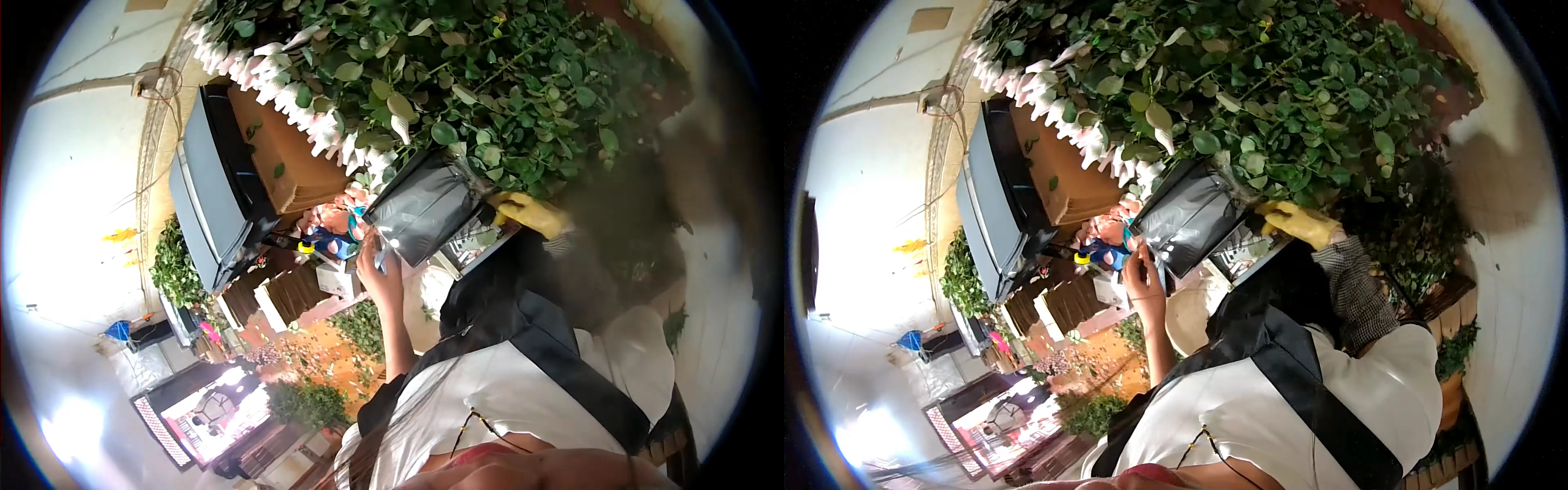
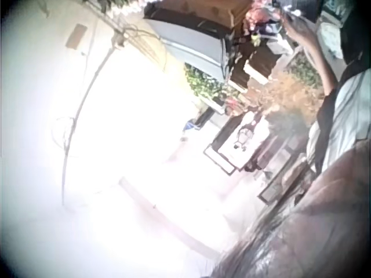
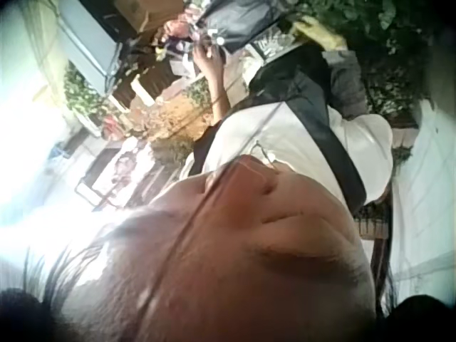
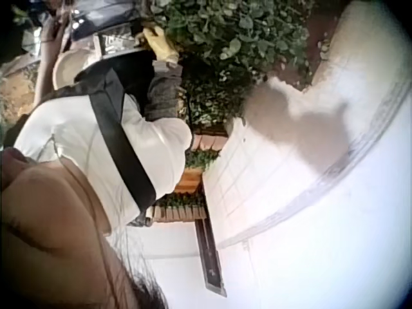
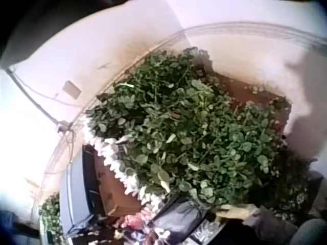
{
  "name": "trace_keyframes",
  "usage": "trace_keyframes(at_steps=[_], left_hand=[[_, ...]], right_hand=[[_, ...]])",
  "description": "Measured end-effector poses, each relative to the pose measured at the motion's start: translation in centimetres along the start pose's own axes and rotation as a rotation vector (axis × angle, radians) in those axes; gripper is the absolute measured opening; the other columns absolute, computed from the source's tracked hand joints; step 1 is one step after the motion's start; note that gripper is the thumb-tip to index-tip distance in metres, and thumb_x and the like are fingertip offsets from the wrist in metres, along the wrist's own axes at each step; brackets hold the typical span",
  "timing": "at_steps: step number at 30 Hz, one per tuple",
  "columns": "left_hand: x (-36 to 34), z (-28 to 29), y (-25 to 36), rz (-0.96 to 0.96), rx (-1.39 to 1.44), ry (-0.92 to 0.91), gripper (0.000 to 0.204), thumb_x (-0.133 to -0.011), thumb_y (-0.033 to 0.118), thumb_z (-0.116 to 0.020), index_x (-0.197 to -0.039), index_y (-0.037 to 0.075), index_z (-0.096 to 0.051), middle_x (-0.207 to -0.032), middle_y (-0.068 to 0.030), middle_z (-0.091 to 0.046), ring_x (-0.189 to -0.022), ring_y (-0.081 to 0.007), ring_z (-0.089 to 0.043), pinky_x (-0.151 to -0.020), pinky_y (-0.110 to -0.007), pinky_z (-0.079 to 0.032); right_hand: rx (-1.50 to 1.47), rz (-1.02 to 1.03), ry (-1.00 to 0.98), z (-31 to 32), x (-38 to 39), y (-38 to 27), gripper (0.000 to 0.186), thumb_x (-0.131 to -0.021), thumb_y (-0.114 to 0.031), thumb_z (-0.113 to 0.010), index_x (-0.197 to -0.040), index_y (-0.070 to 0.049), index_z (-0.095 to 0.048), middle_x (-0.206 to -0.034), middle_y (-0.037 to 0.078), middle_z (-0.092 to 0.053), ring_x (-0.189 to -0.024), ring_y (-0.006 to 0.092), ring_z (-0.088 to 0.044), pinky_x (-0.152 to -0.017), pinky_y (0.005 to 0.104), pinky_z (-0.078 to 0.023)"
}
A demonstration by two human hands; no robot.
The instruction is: The person picks up pink roses from a large pile and places them into a grey foam holder one by one to create a floral arrangement.
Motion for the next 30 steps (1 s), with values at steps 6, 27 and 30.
trace_keyframes(at_steps=[6,27,30], left_hand=[[3.2,-6.2,-7.0,0.364,0.517,-0.183,0.043,-0.102,0.036,-0.055,-0.086,-0.003,-0.066,-0.070,-0.0003,-0.058,-0.066,-0.0086,-0.053,-0.061,-0.026,-0.042],[-0.4,7.3,15.8,-0.440,1.219,-0.496,0.065,-0.100,0.017,-0.054,-0.156,0.008,-0.021,-0.158,-0.0184,-0.028,-0.144,-0.0321,-0.032,-0.113,-0.046,-0.032],[2.3,5.3,19.4,-0.462,1.488,-0.882,0.086,-0.101,0.025,-0.055,-0.159,0.016,0.008,-0.161,-0.0224,-0.017,-0.146,-0.0353,-0.028,-0.115,-0.047,-0.030]], right_hand=[[-0.276,-0.114,0.077,2.2,-0.6,2.3,0.041,-0.101,-0.024,-0.060,-0.135,-0.001,-0.052,-0.111,0.015,-0.068,-0.097,0.0241,-0.069,-0.084,0.0346,-0.057],[-0.390,1.010,0.119,-12.4,21.1,-24.2,0.059,-0.104,-0.031,-0.050,-0.152,-0.003,-0.030,-0.153,0.013,-0.040,-0.136,0.0282,-0.042,-0.112,0.0389,-0.036],[-0.287,1.053,0.235,-13.3,22.8,-25.5,0.059,-0.104,-0.031,-0.050,-0.152,-0.003,-0.030,-0.153,0.013,-0.040,-0.136,0.0281,-0.043,-0.112,0.0389,-0.036]])
Point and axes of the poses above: each hand's wrist, its own x-axis away from the middle knuckle, its own z-axis out of the back of the hand, y = z × x, the point moved 10 cm from there along -x, towards the middle knuckle
